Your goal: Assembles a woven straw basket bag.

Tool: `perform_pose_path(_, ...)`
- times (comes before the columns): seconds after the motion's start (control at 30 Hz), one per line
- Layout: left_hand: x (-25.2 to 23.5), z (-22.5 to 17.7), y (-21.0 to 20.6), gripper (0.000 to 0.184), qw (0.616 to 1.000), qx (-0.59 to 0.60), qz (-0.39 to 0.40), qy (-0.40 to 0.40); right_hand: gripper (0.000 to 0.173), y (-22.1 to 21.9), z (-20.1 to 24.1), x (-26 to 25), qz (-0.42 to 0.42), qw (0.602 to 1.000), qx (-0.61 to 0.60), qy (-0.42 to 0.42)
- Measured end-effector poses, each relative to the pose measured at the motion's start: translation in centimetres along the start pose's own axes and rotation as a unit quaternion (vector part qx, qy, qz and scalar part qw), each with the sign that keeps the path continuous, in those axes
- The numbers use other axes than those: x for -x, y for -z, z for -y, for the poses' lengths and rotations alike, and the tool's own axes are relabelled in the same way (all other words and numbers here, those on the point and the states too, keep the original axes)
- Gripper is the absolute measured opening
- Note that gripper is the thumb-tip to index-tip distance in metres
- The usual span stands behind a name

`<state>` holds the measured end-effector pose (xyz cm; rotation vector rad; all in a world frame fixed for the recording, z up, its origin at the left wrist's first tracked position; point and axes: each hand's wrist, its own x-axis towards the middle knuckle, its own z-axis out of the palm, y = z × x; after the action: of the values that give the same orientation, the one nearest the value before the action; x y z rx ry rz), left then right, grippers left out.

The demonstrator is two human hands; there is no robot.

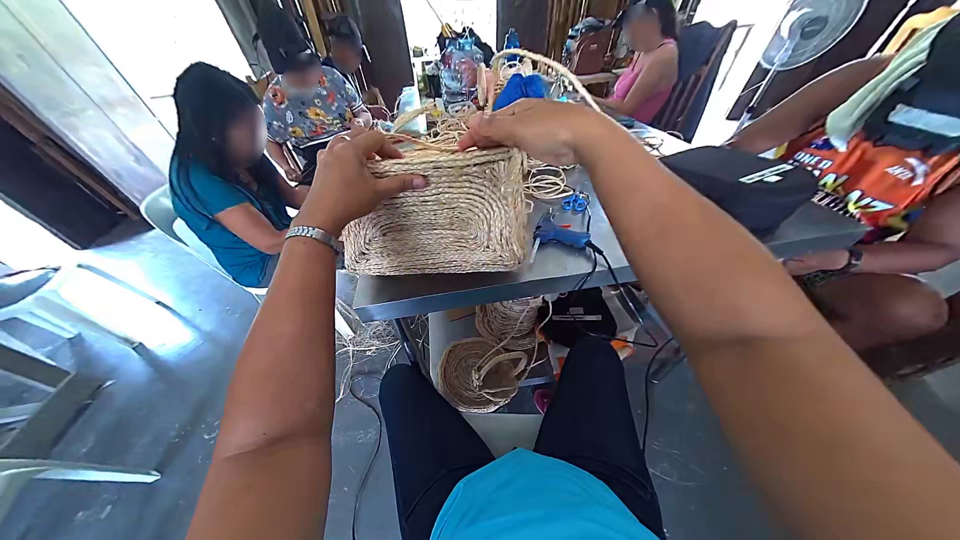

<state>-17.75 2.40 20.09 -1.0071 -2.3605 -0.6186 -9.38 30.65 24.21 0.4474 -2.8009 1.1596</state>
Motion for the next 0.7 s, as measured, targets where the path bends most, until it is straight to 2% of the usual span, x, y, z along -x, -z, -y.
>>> perform_pose_path(0.17,1.0,0.8,-0.1,0.064,1.0,0.01,-0.003,-0.017,0.035,0.2,0.8,0.6,0.048,0.999,-0.009,0.005)
perform_pose_path(0.27,2.8,2.2,-0.7,0.064,0.998,0.003,-0.02,-0.065,0.033,-0.1,1.5,1.2,0.097,0.994,-0.055,0.003)
perform_pose_path(0.4,6.4,4.2,-2.2,0.065,0.992,0.006,-0.059,-0.111,0.031,-1.2,2.5,1.6,0.151,0.988,-0.003,0.017)
perform_pose_path(0.47,7.3,4.4,-2.7,0.068,0.991,0.004,-0.074,-0.107,0.029,-1.7,2.7,0.4,0.12,0.991,0.046,0.035)
perform_pose_path(0.57,6.9,3.2,-2.0,0.078,0.997,-0.002,-0.042,-0.062,0.034,-1.6,3.4,-1.4,0.028,0.979,0.184,0.088)
perform_pose_path(0.63,6.4,2.3,-1.6,0.073,0.999,0.005,-0.033,-0.035,0.035,-2.3,2.3,-3.0,-0.037,0.959,0.248,0.135)
perform_pose_path(0.7,6.4,2.1,-2.2,0.063,0.998,0.019,-0.063,-0.024,0.046,-4.2,0.1,-4.0,-0.048,0.966,0.227,0.111)
